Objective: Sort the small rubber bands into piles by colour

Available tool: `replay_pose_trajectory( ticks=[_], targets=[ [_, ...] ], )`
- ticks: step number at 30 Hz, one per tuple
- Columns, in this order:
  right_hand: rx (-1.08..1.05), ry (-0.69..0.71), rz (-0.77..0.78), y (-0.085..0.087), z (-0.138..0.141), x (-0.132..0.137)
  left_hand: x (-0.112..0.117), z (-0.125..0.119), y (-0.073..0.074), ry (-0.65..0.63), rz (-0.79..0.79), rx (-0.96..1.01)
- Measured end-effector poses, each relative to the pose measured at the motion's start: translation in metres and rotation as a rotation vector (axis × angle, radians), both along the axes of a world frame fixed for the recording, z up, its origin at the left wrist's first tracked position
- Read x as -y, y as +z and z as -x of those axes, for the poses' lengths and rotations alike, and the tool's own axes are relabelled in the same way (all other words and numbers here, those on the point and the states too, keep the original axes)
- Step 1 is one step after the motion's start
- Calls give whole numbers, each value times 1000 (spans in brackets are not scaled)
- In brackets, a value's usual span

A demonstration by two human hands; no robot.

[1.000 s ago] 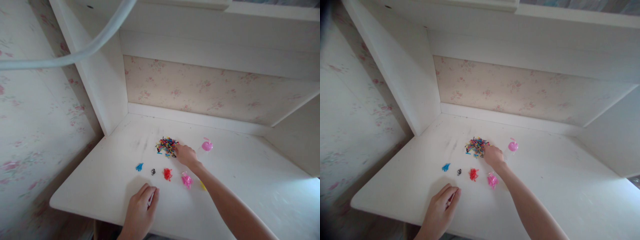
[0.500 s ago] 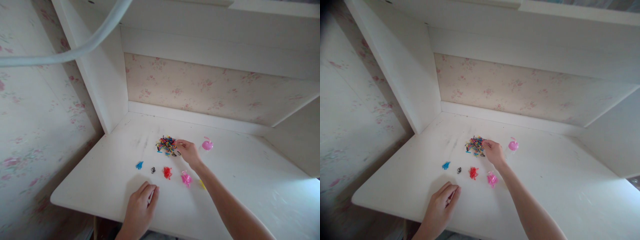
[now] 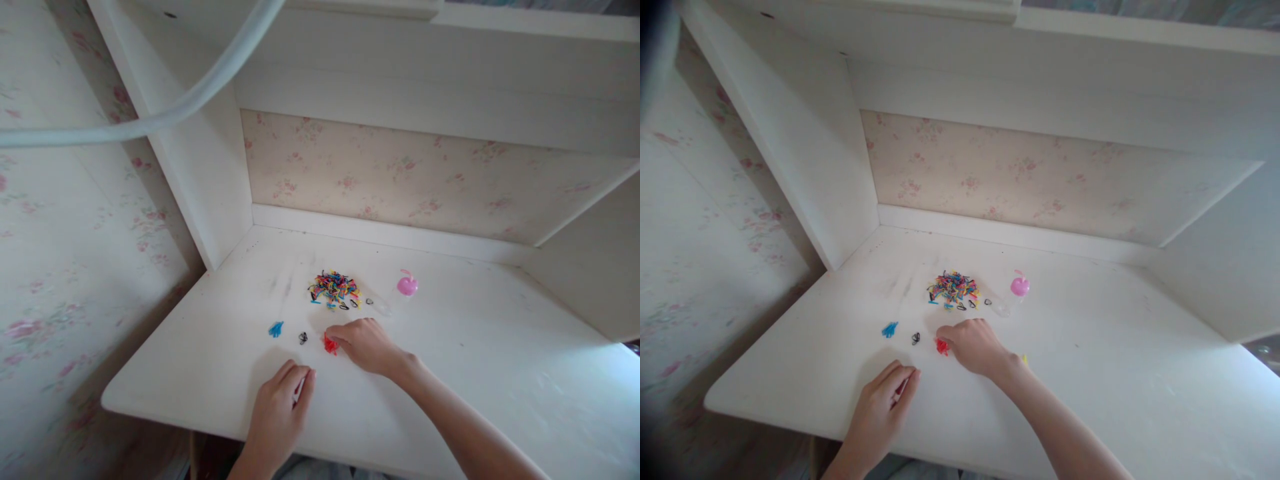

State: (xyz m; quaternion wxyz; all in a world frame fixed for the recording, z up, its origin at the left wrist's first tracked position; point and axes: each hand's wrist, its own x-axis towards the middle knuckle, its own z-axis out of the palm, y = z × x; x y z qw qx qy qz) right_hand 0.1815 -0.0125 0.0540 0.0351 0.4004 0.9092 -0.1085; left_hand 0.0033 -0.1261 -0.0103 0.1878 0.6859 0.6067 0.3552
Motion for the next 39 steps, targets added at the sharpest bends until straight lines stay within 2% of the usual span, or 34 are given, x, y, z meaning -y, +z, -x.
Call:
replay_pose_trajectory(
  ticks=[4, 7, 13, 16, 19, 24, 29, 33, 39],
  targets=[
    [50, 31, -34, 0, -1, 0, 1, 0, -1, 4, 10, 17],
    [-8, 12, -47, 1, -4, 2, 2, 0, -1, 8, 33, 44],
    [-275, -171, -37, 6, -25, 20, 0, 0, 0, 9, 67, 84],
    [-431, -281, 62, -2, -40, 43, -3, 0, 2, 20, 85, 99],
    [-562, -393, 192, -22, -56, 69, -12, 3, 10, 19, 111, 52],
    [-693, -560, 364, -55, -70, 100, -47, 7, 36, -5, 116, -169],
    [-781, -601, 356, -62, -69, 103, -98, -1, 54, 32, 133, -481],
    [-795, -592, 344, -62, -68, 102, -134, -7, 50, 23, 220, -649],
    [-792, -562, 280, -68, -70, 103, -165, -5, 34, 38, 239, -700]
  ],
)
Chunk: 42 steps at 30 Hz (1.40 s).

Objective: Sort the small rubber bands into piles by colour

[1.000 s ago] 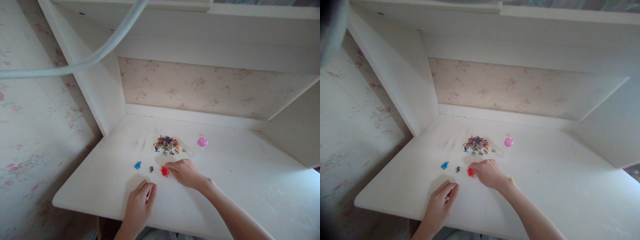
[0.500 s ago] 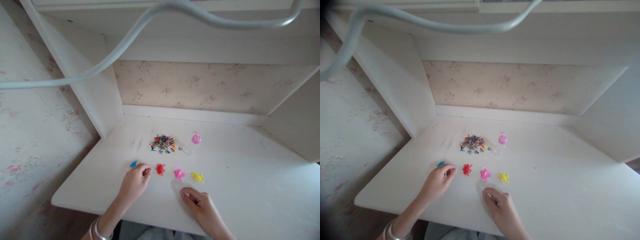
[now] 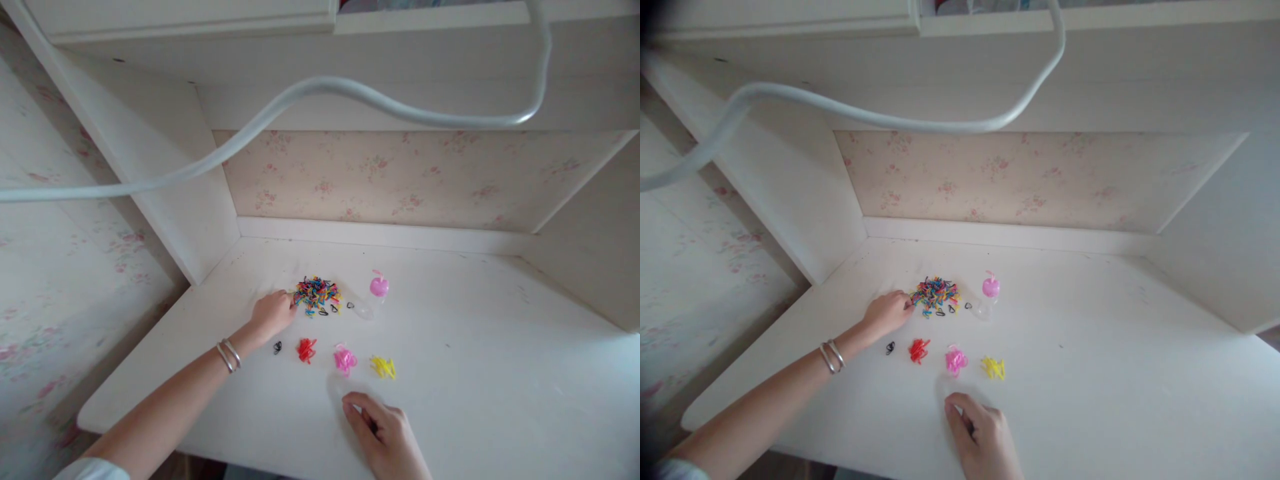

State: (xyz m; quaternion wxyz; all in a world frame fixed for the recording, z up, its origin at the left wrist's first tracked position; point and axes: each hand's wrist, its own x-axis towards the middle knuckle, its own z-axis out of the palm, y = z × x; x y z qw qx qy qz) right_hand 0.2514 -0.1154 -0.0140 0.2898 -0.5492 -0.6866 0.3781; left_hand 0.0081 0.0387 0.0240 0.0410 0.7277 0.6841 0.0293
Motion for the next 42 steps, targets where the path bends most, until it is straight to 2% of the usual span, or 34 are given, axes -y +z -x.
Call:
replay_pose_trajectory(
  ticks=[12, 19, 32, 42],
  targets=[
    [-6, 22, -16, 6, -1, -4, -23, 22, -2, 17, -46, 4],
    [-11, 21, 46, 7, -1, -3, -36, 24, -3, -29, -4, 36],
    [-5, 3, -7, 12, 2, -4, -25, 21, -3, -53, -1, 11],
    [-11, 1, 23, 8, 1, -3, -36, 31, -6, -17, -18, 88]
  ],
)
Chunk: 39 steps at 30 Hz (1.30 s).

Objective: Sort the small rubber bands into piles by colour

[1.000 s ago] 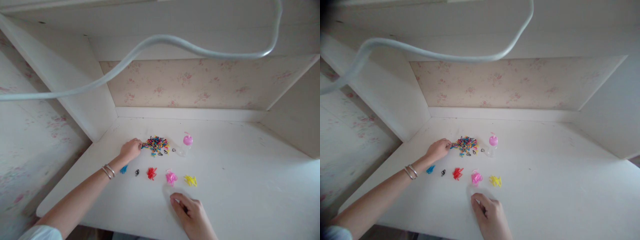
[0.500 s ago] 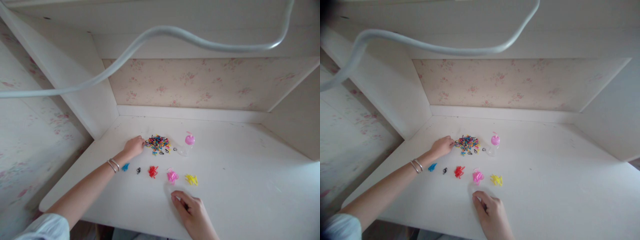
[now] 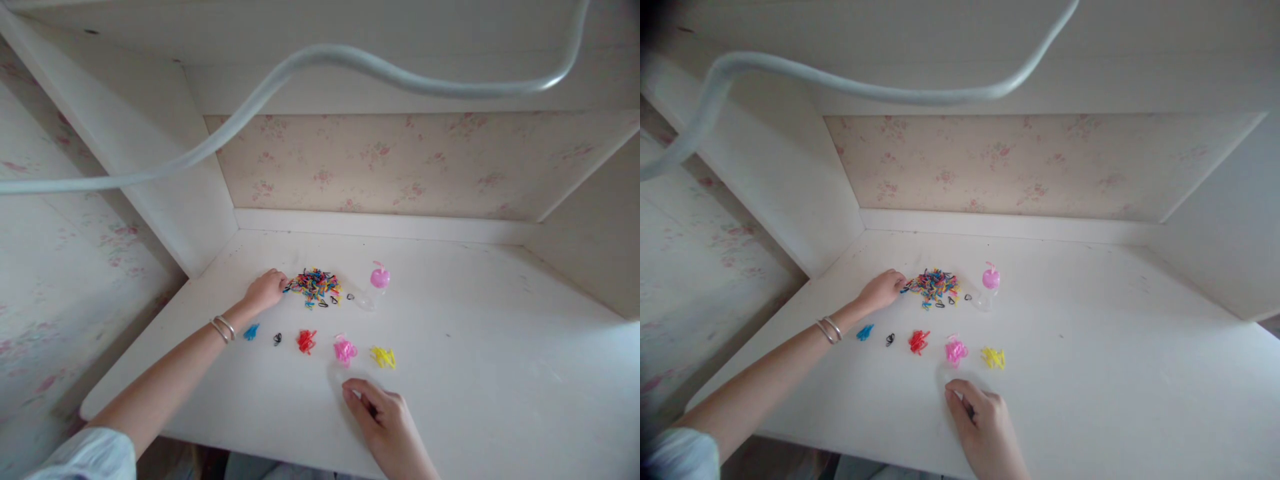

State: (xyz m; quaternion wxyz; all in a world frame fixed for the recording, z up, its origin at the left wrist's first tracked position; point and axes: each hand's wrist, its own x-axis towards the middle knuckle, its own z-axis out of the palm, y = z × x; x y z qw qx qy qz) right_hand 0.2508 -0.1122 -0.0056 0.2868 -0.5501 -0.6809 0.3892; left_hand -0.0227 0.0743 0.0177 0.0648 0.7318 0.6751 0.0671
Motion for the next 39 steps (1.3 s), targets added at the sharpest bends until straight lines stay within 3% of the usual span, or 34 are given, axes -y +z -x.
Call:
replay_pose_trajectory(
  ticks=[10, 15, 18, 21, 25, 28, 39],
  targets=[
    [17, 1, -46, -1, 0, -1, -3, 2, -3, 19, -4, 57],
    [19, 9, -31, 0, 0, 0, 5, -2, 5, 32, -37, 77],
    [10, 9, -28, 0, -1, 1, 22, -9, 14, 53, -62, 83],
    [12, 4, -26, 0, -1, 0, 55, -22, 19, 53, -86, 75],
    [10, 6, -23, -1, 0, -1, 106, -44, 13, 59, -118, 42],
    [20, 7, -35, -1, 0, 0, 130, -58, 6, 83, -79, 21],
    [38, -5, -47, 1, 1, 2, 143, -66, -7, 103, -49, 29]
  ],
)
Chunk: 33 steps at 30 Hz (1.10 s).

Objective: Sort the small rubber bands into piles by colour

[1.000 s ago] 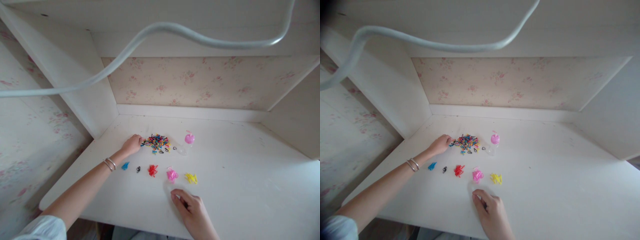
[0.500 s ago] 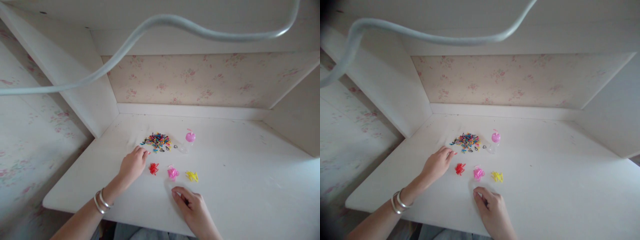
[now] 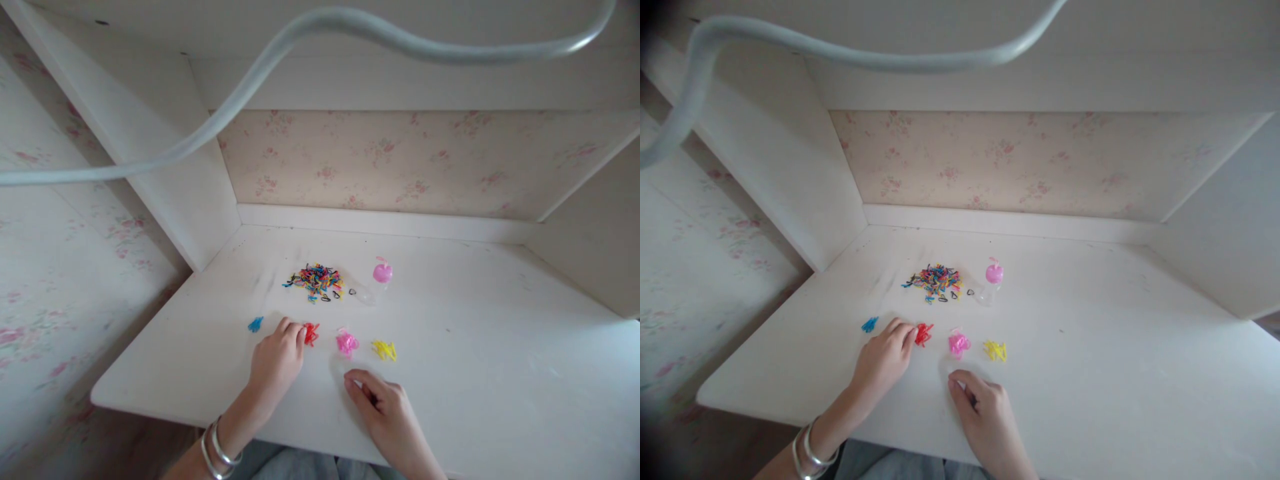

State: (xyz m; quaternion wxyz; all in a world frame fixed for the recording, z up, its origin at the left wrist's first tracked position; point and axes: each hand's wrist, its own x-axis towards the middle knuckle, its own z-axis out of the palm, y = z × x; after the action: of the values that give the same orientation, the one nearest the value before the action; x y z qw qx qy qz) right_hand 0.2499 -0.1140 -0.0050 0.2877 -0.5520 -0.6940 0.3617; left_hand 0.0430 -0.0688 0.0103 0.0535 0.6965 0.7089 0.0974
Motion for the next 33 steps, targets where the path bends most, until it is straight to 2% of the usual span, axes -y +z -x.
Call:
replay_pose_trajectory(
  ticks=[14, 18, 23, 26, 29, 33],
  targets=[
    [1, 4, 40, 2, 2, -2, 8, 9, -3, -8, -33, 109],
    [1, -7, 41, -1, 1, -1, 14, 11, -4, -24, -92, 119],
    [14, 1, 49, -2, 1, -1, 27, 23, -5, -28, -194, 202],
    [35, 6, 52, -1, 1, -2, 35, 30, -9, -9, -204, 244],
    [54, 3, 57, -1, 3, -2, 41, 32, -12, -18, -155, 376],
    [66, 3, 76, -2, 5, 0, 48, 34, -11, -39, -17, 687]
  ],
)
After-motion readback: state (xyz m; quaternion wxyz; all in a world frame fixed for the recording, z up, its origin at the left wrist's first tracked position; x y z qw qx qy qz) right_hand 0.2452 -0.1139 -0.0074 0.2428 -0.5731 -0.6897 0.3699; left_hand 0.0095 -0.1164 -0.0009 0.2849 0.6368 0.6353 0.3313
